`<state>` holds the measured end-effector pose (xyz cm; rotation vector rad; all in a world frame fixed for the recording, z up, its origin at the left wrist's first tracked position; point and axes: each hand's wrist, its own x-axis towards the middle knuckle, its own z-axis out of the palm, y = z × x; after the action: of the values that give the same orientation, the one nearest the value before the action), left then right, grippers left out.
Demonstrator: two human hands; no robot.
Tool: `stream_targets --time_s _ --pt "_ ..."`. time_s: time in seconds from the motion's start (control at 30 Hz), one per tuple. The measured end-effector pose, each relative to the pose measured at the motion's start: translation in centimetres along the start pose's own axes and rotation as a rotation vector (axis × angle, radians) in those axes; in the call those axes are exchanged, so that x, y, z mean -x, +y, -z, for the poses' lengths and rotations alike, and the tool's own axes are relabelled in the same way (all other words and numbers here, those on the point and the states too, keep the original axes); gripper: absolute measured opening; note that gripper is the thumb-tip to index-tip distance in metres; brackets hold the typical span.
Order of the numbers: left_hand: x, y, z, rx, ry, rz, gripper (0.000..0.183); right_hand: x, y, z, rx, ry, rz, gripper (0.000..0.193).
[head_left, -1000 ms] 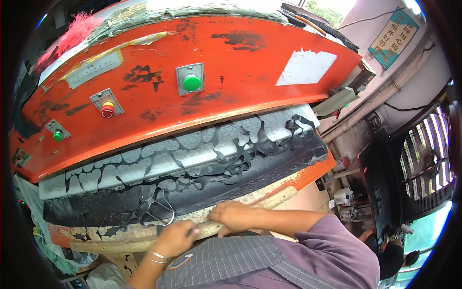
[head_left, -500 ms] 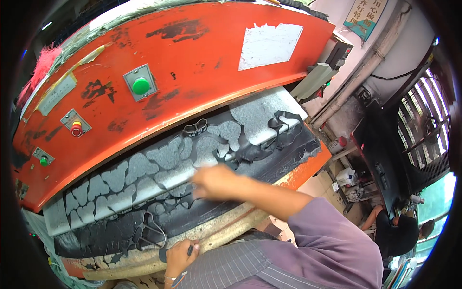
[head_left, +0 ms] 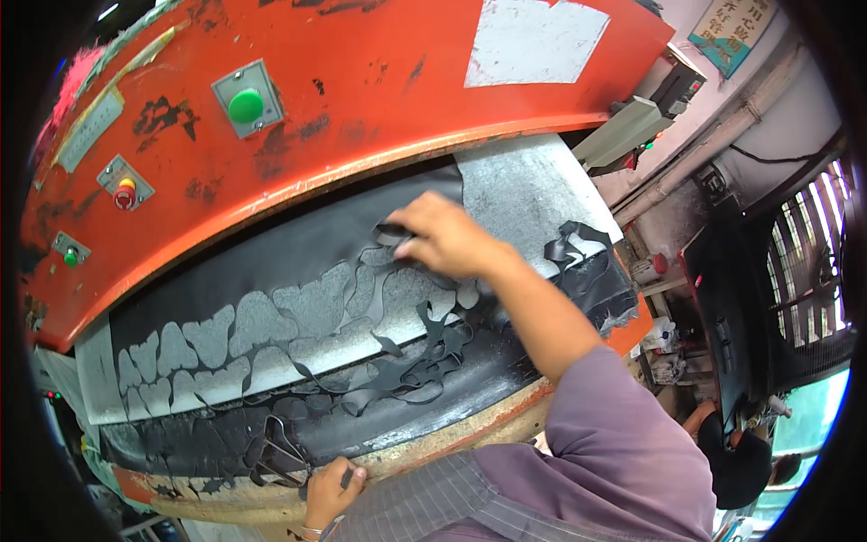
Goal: Using a metal die and a hydraulic press to cut shoe components from a sheet of material.
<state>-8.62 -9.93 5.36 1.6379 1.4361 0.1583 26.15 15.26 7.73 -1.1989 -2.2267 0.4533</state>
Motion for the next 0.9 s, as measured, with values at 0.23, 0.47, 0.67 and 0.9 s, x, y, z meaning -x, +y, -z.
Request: stream_targets --time_s 0.23,0.47,0.67,0.9 --pt "-0.3 2.2 0.9 -0.003 0.02 0.037 0.03 3.7 9.7 0.5 -0.015 -0.036 -0.099 0.047" --pt "0.1 1.4 0.2 0.025 0.023 0.06 0.03 4.4 10.9 0.7 -0.114 0.011 -0.118 0.049" --pt "-0.1 0.6 0.0 0.025 -0.015 0.042 0.032 4.9 11.1 0.8 -0.133 -0.021 -0.174 0.055" --pt "-1.1 0.3 2.8 0.693 0.03 0.077 0.029 4.0 10.4 1.6 -0.032 0.004 -0.172 0.073"
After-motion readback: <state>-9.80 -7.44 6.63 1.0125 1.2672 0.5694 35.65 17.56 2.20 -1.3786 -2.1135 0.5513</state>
